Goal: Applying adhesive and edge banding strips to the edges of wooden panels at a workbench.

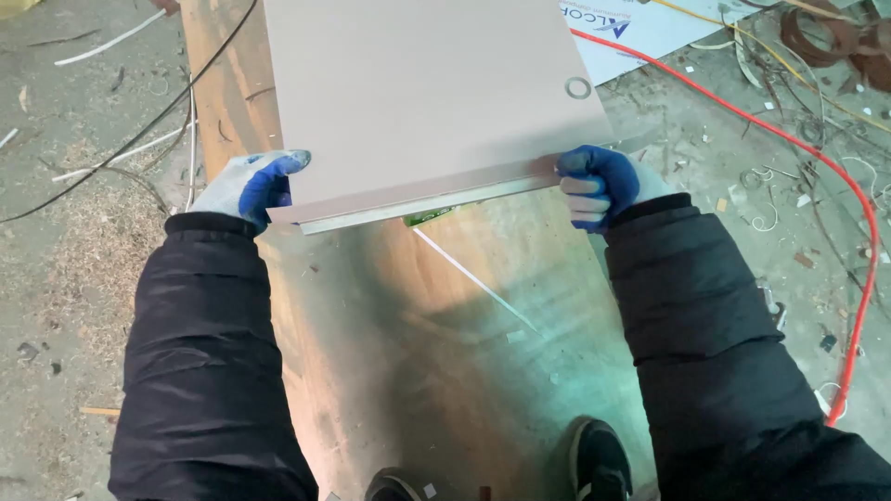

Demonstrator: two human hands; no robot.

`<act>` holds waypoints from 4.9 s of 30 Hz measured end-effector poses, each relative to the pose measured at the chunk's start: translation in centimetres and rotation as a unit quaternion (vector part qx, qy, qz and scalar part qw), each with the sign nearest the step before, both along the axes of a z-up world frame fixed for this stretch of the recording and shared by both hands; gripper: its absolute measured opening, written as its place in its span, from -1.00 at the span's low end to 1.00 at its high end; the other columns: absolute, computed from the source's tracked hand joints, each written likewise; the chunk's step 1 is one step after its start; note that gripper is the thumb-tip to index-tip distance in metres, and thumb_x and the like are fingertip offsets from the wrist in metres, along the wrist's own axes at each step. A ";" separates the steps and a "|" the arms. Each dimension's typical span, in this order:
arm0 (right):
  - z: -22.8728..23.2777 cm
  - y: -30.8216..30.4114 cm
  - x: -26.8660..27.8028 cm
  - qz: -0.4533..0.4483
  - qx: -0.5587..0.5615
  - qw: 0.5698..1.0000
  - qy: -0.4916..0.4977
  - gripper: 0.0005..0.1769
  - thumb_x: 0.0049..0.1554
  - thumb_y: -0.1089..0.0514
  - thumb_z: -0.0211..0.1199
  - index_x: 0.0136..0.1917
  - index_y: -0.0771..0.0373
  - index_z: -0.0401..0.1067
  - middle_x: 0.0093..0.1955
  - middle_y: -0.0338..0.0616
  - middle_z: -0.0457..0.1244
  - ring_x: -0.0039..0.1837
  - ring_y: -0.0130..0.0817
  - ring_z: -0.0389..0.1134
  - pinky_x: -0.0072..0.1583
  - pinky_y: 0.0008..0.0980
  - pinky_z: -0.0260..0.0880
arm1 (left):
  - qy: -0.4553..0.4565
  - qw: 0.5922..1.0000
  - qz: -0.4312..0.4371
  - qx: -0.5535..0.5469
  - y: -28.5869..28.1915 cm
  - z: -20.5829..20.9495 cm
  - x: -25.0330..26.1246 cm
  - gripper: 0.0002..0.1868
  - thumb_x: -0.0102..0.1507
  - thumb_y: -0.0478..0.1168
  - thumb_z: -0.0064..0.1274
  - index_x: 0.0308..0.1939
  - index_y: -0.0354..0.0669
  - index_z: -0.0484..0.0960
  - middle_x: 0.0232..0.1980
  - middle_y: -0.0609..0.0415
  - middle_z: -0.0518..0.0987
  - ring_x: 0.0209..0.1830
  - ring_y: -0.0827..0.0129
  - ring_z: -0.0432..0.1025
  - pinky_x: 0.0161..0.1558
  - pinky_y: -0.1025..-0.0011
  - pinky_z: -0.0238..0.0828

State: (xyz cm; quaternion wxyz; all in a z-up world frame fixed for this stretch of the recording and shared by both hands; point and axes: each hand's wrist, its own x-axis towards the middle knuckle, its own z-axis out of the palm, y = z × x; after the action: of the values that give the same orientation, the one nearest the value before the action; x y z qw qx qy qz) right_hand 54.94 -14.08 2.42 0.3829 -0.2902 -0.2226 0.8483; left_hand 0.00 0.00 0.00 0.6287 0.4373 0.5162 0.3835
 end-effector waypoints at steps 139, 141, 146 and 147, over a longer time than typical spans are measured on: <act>0.8 -9.2 -24.1 -0.657 -0.450 0.570 -0.202 -0.68 0.34 0.05 0.60 0.33 0.08 0.73 0.01 0.03 0.53 -0.16 -0.15 0.57 -0.16 -0.18 0.74 | 0.482 0.356 -0.752 0.274 8.4 28.5 31.0 -0.01 0.53 0.42 0.08 0.94 0.31 0.05 0.94 -0.02 0.11 0.96 -0.06 -0.03 0.84 -0.23 -0.05; -1.7 -7.6 -23.5 -0.676 -0.421 0.549 -0.255 -0.65 0.39 0.07 0.54 0.42 0.08 0.71 0.04 0.05 0.53 -0.10 -0.18 0.55 -0.13 -0.19 0.69 | 0.472 0.256 -0.774 0.337 8.2 26.3 33.7 0.08 0.51 0.37 0.18 0.97 0.32 -0.06 1.00 0.01 -0.01 1.01 -0.03 -0.16 0.89 -0.31 -0.26; 4.5 -0.9 -24.4 -0.612 -0.426 0.521 -0.415 -0.49 0.51 0.08 0.27 0.69 0.00 0.51 0.36 0.08 0.46 0.29 0.00 0.46 0.30 -0.02 0.60 | 0.424 0.146 -0.781 0.436 8.9 23.7 38.7 0.33 0.34 0.42 0.43 0.97 0.31 -0.09 0.99 -0.06 -0.03 1.00 -0.11 -0.19 0.86 -0.45 -0.29; 5.9 0.2 -23.9 -0.537 -0.408 0.542 -0.501 -0.41 0.56 0.04 0.13 0.80 0.03 0.39 0.57 0.22 0.42 0.58 0.30 0.43 0.55 0.25 0.55 | 0.417 0.138 -0.776 0.453 8.8 23.1 40.0 0.37 0.31 0.39 0.50 0.97 0.28 -0.09 0.98 -0.06 0.01 1.00 -0.11 -0.18 0.86 -0.46 -0.31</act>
State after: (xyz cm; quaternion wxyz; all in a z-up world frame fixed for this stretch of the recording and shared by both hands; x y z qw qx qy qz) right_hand 31.02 -13.84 8.28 0.4334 -0.8580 0.1897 0.2001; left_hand 40.00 8.82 23.12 -0.0288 0.9055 -0.1798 -0.3832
